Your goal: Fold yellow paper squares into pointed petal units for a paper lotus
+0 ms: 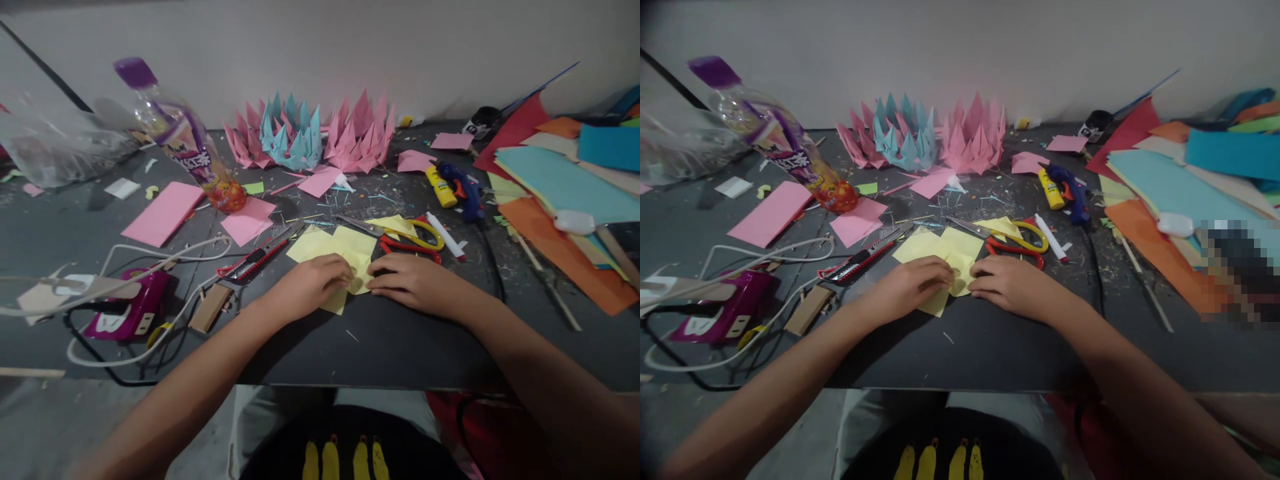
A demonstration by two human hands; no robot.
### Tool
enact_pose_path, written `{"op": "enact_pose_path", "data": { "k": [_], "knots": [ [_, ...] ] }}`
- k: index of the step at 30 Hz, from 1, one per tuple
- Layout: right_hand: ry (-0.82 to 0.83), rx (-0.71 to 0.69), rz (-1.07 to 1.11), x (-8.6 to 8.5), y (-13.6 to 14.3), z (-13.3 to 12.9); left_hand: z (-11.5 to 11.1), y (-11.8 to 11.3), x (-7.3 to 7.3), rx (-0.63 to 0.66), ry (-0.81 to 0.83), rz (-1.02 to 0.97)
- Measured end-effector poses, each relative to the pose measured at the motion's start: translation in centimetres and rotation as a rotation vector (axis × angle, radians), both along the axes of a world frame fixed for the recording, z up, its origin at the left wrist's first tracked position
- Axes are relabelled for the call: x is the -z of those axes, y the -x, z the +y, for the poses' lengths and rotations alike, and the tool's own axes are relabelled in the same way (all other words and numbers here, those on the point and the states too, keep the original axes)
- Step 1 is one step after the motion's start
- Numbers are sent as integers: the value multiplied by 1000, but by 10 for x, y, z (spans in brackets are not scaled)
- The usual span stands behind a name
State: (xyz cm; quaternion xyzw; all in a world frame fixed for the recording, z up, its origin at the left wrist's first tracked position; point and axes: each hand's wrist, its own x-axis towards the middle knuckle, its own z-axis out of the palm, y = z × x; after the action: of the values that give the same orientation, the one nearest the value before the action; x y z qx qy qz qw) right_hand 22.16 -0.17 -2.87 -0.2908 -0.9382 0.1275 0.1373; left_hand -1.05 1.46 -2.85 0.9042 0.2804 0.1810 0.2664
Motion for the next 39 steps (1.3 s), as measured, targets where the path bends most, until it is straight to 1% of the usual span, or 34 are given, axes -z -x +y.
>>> {"op": "enact_pose_path", "data": {
  "k": [3, 5, 7, 9, 14, 24, 35, 39],
  "knots": [
    [75, 36, 34, -1, 2, 1, -6, -3, 0, -25, -208, 102],
    [146, 73, 68, -2, 3, 1, -13, -5, -3, 11, -315, 203],
    [214, 114, 102, -3, 5, 1, -22, -6, -7, 77, -366, 300],
    [274, 161, 136, -4, 7, 2, -29, -7, -11, 113, -394, 368],
    [356, 257, 195, -6, 13, 4, -38, -9, -16, 114, -409, 414],
    [359, 365, 182, -7, 19, 2, -38, -11, -14, 117, -403, 467],
    [361, 412, 202, -6, 23, 2, -39, -13, -12, 119, -416, 474],
    [358, 411, 202, -6, 23, 2, -39, -12, -14, 120, -390, 462]
  ]
}}
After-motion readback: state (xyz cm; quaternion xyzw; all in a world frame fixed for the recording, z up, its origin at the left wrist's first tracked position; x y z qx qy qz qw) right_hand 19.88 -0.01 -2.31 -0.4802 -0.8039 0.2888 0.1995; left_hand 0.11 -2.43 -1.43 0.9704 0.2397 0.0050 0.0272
